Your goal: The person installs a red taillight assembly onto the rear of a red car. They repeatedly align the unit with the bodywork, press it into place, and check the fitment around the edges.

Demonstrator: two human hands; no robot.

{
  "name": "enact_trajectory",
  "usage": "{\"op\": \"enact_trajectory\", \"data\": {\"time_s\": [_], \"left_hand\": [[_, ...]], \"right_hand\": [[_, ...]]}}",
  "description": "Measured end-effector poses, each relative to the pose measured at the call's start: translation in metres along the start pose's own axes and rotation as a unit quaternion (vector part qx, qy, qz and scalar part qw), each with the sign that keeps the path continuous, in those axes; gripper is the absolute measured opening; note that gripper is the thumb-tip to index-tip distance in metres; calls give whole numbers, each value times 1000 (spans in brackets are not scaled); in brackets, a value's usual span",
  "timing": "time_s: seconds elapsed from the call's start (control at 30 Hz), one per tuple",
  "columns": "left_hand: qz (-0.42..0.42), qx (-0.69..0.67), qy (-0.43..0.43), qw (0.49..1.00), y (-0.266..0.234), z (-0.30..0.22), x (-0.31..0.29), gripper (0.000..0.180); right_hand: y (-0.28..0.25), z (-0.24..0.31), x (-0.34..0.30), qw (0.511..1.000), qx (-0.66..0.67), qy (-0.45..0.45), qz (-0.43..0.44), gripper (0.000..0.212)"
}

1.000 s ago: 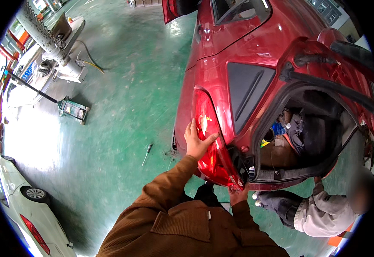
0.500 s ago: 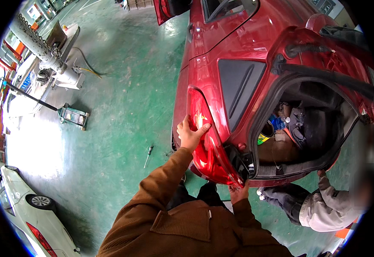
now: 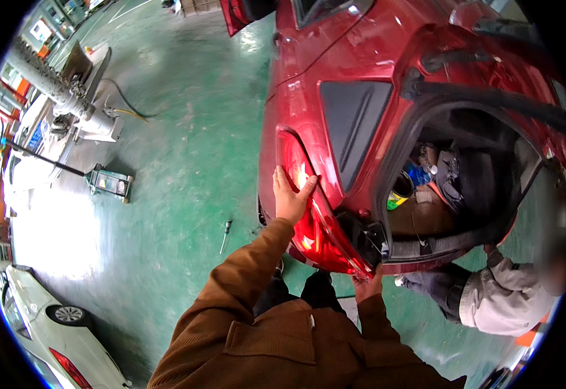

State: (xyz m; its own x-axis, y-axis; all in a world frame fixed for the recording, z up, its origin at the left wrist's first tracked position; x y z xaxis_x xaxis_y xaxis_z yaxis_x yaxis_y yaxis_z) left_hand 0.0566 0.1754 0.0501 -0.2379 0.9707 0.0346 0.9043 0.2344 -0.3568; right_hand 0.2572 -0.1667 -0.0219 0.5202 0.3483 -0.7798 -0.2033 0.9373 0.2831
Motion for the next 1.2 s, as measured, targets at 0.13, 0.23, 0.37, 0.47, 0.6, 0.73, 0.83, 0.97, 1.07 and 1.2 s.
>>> {"op": "enact_trajectory", "data": {"time_s": [0.13, 0.23, 0.37, 0.47, 0.6, 0.73, 0.83, 0.97, 1.07, 1.2], "left_hand": [[-4, -3, 28, 1000, -2, 5, 6, 117], [12, 10, 27, 1000, -7, -1, 6, 117], [-1, 7, 32, 999, 1, -3, 4, 116], [5, -7, 33, 999, 2, -5, 5, 117], [0, 10, 48, 999, 1, -2, 3, 117], [-2, 20, 44, 999, -3, -10, 4, 117], [-5, 30, 47, 998, -5, -13, 2, 119], [8, 33, 35, 999, -3, -15, 11, 120], [22, 13, 31, 999, 0, -13, 23, 120], [20, 17, 38, 999, 4, -10, 29, 120]], "right_hand": [[-4, -10, -4, 999, -50, 1, -20, 73], [-2, -25, -4, 999, -37, -5, 19, 74], [-1, -19, 16, 1000, -12, -5, 1, 63], [0, -20, 12, 1000, -16, -3, -12, 63], [2, -25, 18, 1000, -9, 16, -3, 62], [4, -27, 15, 1000, -5, 28, -10, 65], [5, -27, 15, 999, -9, 37, -19, 72], [10, -23, 9, 999, -28, 35, 21, 77], [1, -23, 11, 998, -33, 44, 16, 76], [18, -17, 2, 999, -33, 42, -2, 76]]}}
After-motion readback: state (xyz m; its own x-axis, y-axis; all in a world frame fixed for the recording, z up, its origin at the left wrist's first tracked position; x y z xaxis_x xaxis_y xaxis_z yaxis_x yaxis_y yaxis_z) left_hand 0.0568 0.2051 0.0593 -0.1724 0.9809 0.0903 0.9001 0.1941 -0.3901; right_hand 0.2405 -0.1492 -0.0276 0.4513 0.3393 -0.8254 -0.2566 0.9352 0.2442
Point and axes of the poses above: each hand's wrist, its own x-axis towards the middle knuckle, its own y-axis out of the palm, z = x × y, the point moved 4 cm from there along x, towards the middle knuckle, and after that the axes turned 15 degrees about -z, right-handed, at the moved point
